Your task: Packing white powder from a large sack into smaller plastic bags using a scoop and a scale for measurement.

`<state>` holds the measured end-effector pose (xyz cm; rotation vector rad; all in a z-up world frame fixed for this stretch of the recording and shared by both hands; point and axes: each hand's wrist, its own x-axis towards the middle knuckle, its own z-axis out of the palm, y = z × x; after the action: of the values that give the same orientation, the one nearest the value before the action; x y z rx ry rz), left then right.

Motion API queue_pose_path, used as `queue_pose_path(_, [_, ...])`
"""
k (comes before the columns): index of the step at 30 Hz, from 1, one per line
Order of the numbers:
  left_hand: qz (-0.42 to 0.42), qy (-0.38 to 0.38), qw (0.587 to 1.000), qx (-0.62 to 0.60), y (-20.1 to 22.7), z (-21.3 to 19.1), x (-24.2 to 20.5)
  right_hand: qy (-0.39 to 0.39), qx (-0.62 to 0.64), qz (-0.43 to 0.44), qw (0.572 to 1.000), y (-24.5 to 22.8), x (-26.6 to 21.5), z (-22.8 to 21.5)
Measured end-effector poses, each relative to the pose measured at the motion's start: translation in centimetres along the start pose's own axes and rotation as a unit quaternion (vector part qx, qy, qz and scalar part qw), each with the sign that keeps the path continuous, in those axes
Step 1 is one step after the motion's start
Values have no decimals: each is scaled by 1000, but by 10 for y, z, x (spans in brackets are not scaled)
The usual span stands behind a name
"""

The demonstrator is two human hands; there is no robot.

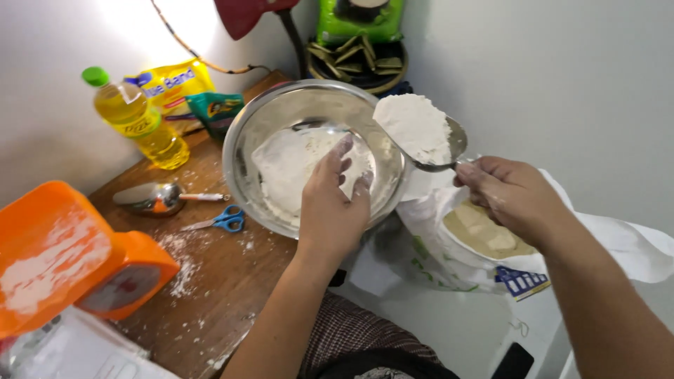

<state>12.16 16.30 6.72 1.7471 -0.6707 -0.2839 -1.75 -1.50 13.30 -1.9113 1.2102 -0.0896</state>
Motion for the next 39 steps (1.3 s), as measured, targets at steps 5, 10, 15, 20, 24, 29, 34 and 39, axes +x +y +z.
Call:
queue_pose_path(5, [50, 82, 995, -3, -35, -9, -3, -62, 120, -149, 980, -4, 17, 49])
queue_pose_path(10, [35, 81, 996, 22, -56, -1, -7, -25, 48, -132, 990, 6, 54, 96])
queue_pose_path(15, [-59, 6, 996, 63, -100, 11, -4, 4, -176, -129, 976, 6, 64, 130])
queue_pose_path(20, [-95, -35, 991, 92, -111, 13, 0, 3, -288, -119, 950, 17, 86, 161])
queue_pose_path(24, [-103, -51, 988, 103, -112, 15, 3, 46, -395, -170, 902, 30, 103, 194])
queue_pose_path(29, [-103, -55, 988, 97, -98, 9, 1, 338, -488, -403, 697, 73, 142, 228])
queue_pose_path(34, [-94, -53, 989, 97, -103, 12, 1, 428, -497, -447, 608, 48, 120, 213])
queue_pose_path(39, [-77, -42, 992, 92, -105, 13, 2, 349, -495, -423, 673, 55, 122, 208])
